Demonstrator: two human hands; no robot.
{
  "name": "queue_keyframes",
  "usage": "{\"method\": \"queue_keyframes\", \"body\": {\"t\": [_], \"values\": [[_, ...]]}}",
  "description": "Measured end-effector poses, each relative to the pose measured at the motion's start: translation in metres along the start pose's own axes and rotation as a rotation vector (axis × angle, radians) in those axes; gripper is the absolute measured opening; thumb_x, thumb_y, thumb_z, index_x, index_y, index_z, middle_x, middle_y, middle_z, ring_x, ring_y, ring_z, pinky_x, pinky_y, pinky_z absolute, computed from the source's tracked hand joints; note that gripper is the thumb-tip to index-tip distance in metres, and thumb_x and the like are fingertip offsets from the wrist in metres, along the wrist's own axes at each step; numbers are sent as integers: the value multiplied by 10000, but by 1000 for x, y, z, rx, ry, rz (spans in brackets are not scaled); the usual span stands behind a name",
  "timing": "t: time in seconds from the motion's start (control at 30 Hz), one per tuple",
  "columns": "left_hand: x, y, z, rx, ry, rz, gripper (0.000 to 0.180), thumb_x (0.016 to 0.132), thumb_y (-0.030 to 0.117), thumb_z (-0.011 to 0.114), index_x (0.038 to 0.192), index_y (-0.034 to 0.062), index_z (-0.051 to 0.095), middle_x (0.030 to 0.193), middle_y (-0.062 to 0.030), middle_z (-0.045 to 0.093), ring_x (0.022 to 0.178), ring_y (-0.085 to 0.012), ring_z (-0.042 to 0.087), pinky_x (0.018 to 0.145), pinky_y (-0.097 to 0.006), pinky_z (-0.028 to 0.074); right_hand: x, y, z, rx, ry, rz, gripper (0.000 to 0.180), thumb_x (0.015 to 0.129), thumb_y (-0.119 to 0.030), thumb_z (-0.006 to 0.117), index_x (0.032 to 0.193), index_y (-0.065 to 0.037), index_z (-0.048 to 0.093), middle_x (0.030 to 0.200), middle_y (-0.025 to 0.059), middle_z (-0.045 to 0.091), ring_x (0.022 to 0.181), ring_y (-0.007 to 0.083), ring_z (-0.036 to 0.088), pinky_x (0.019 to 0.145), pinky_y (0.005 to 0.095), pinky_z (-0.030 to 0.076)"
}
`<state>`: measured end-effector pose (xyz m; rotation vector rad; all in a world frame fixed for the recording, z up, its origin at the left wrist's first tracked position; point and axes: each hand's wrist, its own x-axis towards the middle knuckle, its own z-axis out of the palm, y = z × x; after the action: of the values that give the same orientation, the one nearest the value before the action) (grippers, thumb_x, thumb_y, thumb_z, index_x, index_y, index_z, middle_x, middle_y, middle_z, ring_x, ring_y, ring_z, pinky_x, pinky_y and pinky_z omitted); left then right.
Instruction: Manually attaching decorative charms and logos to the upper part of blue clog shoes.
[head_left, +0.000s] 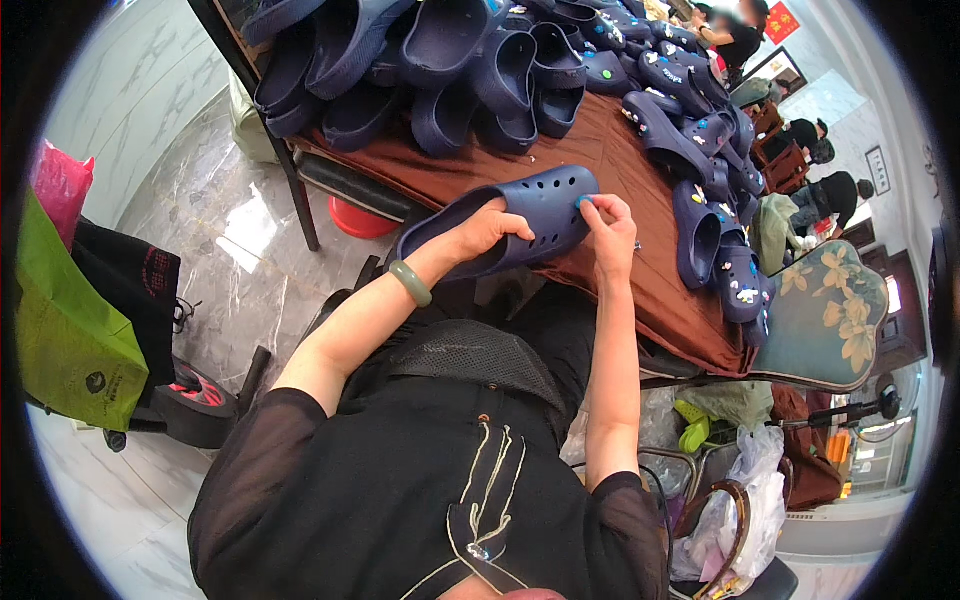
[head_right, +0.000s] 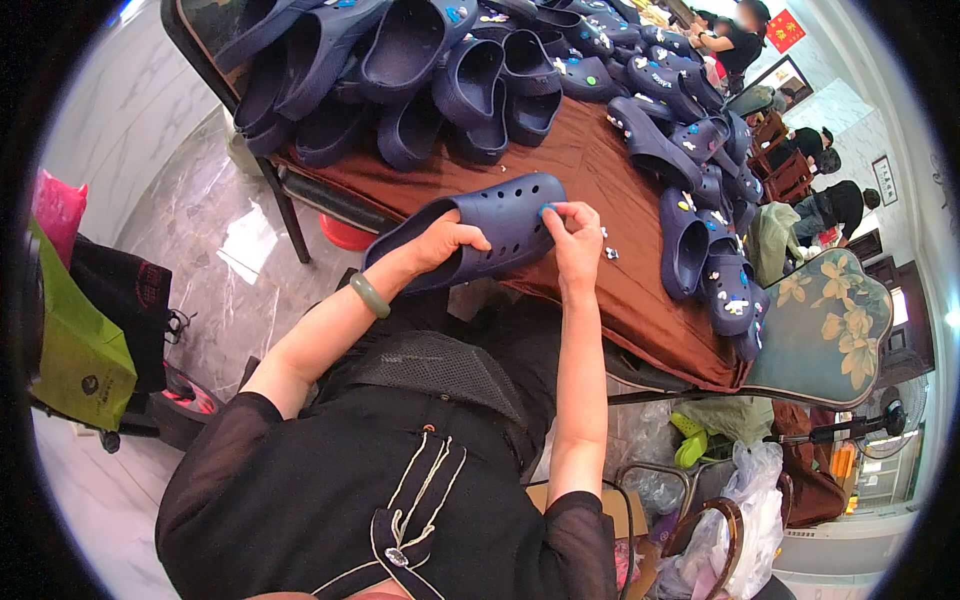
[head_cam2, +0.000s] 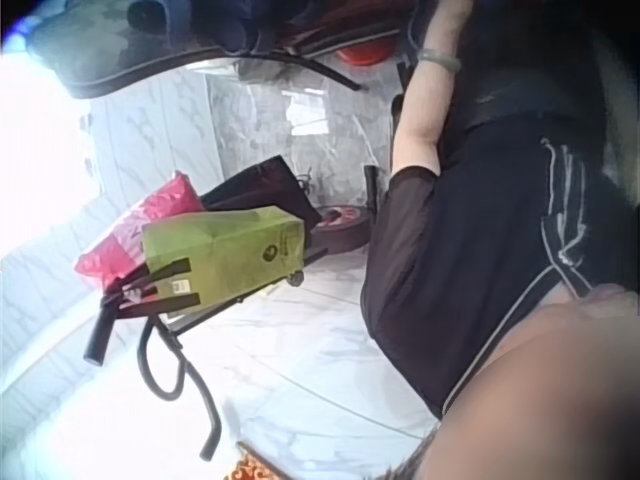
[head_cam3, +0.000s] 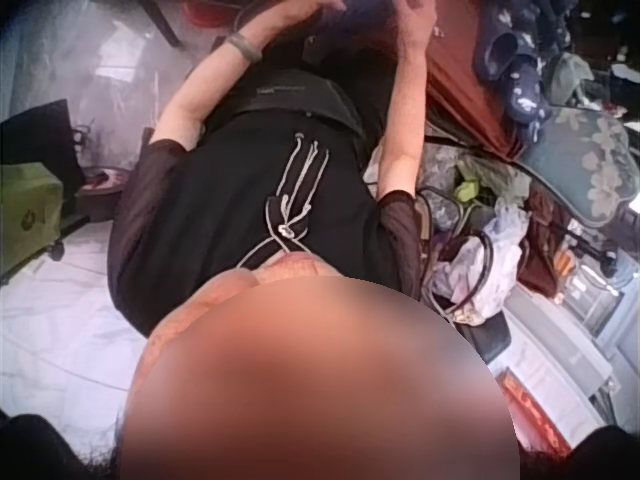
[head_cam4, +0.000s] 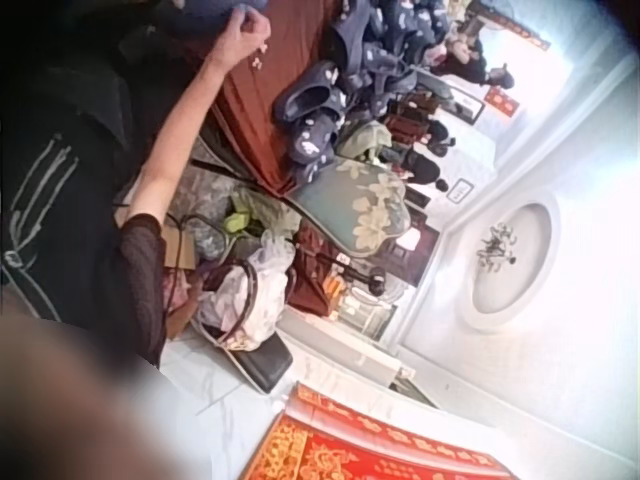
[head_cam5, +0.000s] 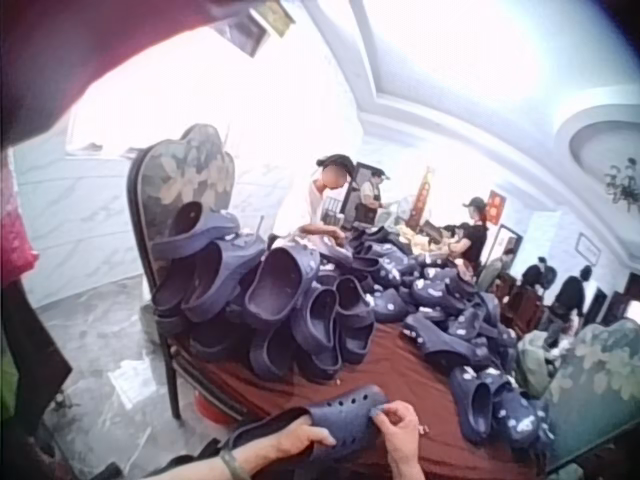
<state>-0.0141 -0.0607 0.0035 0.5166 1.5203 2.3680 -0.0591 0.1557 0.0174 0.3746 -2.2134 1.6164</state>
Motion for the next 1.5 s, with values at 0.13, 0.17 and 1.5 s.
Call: {"method": "queue_keyframes", "body": {"t": [0.13, 0.17, 1.5], "values": [[-2, 7, 2, 9, 13, -29, 463, 678, 72, 584, 1127, -30, 534, 1019, -97, 594, 927, -184, 563, 849, -292, 448, 25, 8, -2, 233, -92, 205, 278, 738, -59, 724, 972, -8, 582, 981, 39, 586, 930, 130, 537, 837, 264, 423], [-2, 6, 1, 7, 14, -20, 463, 678, 72, 584, 1127, -30, 534, 1019, -97, 594, 927, -184, 563, 849, -292, 448, 28, 4, -2, 291, -154, 277, 363, 741, -51, 717, 1046, -4, 526, 991, 52, 582, 936, 137, 541, 847, 269, 426], [-3, 3, 0, -86, 13, -50, 516, 683, 77, 606, 1174, -35, 495, 1050, -120, 587, 926, -222, 583, 847, -324, 468, 4, 108, -123, -349, 99, 147, 278, 821, -213, 668, 1011, -11, 660, 847, 54, 644, 768, 150, 581, 717, 279, 468]]}}
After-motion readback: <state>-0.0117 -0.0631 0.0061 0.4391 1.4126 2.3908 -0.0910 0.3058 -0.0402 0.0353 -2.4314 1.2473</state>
